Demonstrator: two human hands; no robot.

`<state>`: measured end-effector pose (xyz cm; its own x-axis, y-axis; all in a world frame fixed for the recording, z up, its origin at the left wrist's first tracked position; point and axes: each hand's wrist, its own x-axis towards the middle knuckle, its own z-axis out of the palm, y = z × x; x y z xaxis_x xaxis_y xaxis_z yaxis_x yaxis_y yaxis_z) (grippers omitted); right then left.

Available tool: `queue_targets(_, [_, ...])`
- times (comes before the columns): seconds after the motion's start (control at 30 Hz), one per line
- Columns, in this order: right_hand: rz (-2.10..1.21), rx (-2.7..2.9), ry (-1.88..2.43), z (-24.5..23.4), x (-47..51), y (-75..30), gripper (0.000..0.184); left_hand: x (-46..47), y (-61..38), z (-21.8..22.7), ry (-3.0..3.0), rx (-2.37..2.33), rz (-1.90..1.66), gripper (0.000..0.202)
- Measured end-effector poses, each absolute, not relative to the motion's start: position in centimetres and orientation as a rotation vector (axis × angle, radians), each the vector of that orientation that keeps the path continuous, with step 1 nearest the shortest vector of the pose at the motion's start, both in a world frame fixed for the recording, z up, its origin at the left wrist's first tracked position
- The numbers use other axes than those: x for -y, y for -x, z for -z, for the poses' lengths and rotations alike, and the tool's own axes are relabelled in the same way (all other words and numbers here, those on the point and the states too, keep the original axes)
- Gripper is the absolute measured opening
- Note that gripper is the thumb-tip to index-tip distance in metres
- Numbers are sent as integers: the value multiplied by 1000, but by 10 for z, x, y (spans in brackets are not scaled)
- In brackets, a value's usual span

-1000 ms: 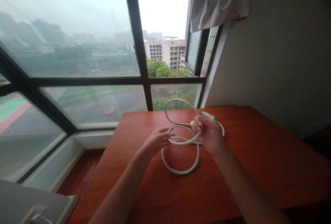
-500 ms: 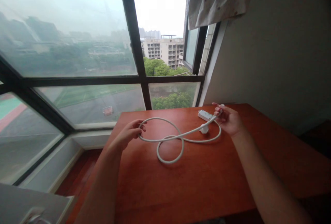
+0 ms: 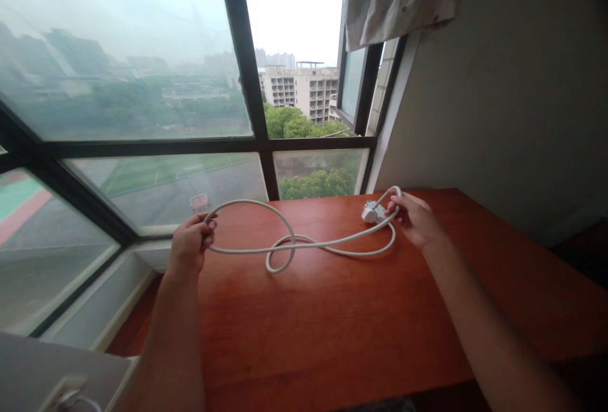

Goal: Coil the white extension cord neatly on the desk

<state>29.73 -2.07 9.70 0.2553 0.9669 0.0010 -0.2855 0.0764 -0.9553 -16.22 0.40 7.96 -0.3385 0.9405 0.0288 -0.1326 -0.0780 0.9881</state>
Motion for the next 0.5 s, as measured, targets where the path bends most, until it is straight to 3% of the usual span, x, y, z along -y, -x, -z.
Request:
queue_targets(0.1, [-1143, 1119, 1102, -110, 36, -287, 38, -6, 150, -75, -1026, -1421, -1560, 30])
queue_targets(0.17, [-1093, 1268, 1114, -121, 46, -284, 42, -6, 130, -71, -1173, -1426, -1380, 28])
queue_targets(0.33, [-813, 1364, 1095, -140, 58, -288, 32, -10, 77, -49, -1590, -1300, -1108, 38])
queue_targets(0.5, [-706, 1405, 965, -144, 62, -286, 24, -11, 63, -42, -1830, -1482, -1300, 44])
